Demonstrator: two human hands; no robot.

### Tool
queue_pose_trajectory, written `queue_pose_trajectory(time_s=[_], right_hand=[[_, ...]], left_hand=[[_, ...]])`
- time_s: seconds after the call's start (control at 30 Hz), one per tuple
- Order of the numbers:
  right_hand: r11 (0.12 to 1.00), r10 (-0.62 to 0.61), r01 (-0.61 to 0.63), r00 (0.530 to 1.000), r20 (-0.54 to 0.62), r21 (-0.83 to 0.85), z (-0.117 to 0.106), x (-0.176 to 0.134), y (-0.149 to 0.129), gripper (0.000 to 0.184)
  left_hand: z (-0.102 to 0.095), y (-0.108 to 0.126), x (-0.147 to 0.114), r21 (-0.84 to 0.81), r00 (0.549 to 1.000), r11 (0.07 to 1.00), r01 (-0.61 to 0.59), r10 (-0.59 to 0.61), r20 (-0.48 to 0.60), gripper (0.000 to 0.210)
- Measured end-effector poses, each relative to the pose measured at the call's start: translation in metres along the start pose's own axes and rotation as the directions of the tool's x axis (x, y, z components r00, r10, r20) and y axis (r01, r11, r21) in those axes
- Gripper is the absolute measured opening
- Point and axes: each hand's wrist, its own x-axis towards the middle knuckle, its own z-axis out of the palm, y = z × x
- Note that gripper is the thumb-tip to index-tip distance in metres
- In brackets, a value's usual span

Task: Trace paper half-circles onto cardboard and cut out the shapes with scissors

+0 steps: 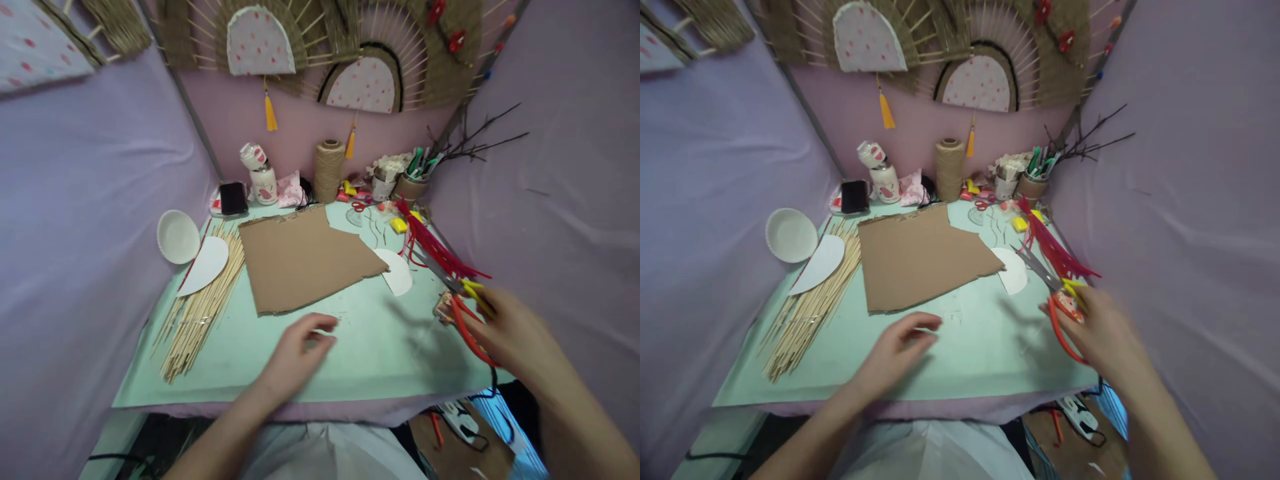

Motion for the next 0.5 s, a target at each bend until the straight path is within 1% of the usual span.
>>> queue_pose_trajectory(time_s=[0.03, 0.07, 0.1, 0.17, 0.2, 0.23, 0.27, 0.3, 0.4, 0.5], right_hand=[[1.0, -0.026, 0.026, 1.0, 0.0, -0.006, 0.009, 0.018, -0.008, 0.044], [0.999, -0.04, 0.039, 0.999, -0.014, -0.025, 0.019, 0.038, -0.015, 0.044], [0.997, -0.057, 0.056, 0.998, 0.0, -0.046, 0.03, 0.06, -0.021, 0.042], [0.992, -0.058, 0.062, 0.997, 0.041, -0.108, 0.052, 0.103, -0.032, 0.038], [0.989, -0.061, 0.068, 0.996, 0.059, -0.135, 0.062, 0.123, -0.037, 0.039], [0.983, -0.085, 0.097, 0.993, 0.081, -0.155, 0.071, 0.142, -0.042, 0.039], [0.98, -0.103, 0.118, 0.99, 0.1, -0.157, 0.079, 0.158, -0.047, 0.039], [0.978, -0.12, 0.137, 0.986, 0.111, -0.156, 0.085, 0.171, -0.051, 0.038], [0.972, -0.166, 0.187, 0.975, 0.15, -0.14, 0.097, 0.198, -0.058, 0.037], [0.974, -0.166, 0.189, 0.97, 0.177, -0.127, 0.099, 0.208, -0.058, 0.035]], left_hand=[[-0.02, -0.006, 0.0, -0.024, 0.993, 0.998, 0.06, -0.062, -0.1, 0.027], [-0.038, -0.013, -0.001, -0.034, 0.975, 0.994, 0.107, -0.112, -0.195, 0.03], [-0.054, -0.021, -0.001, -0.038, 0.945, 0.991, 0.13, -0.135, -0.298, 0.033], [-0.08, -0.036, 0.0, -0.035, 0.865, 0.993, 0.114, -0.117, -0.487, 0.042], [-0.089, -0.042, 0.002, -0.027, 0.824, 0.992, 0.126, -0.12, -0.553, 0.045], [-0.095, -0.047, 0.004, -0.026, 0.797, 0.99, 0.142, -0.13, -0.59, 0.047], [-0.099, -0.05, 0.006, -0.046, 0.78, 0.988, 0.149, -0.146, -0.608, 0.048], [-0.101, -0.05, 0.009, -0.077, 0.775, 0.986, 0.15, -0.166, -0.61, 0.049], [-0.101, -0.042, 0.016, -0.191, 0.794, 0.974, 0.122, -0.211, -0.57, 0.051], [-0.098, -0.029, 0.022, -0.245, 0.806, 0.96, 0.138, -0.253, -0.535, 0.053]])
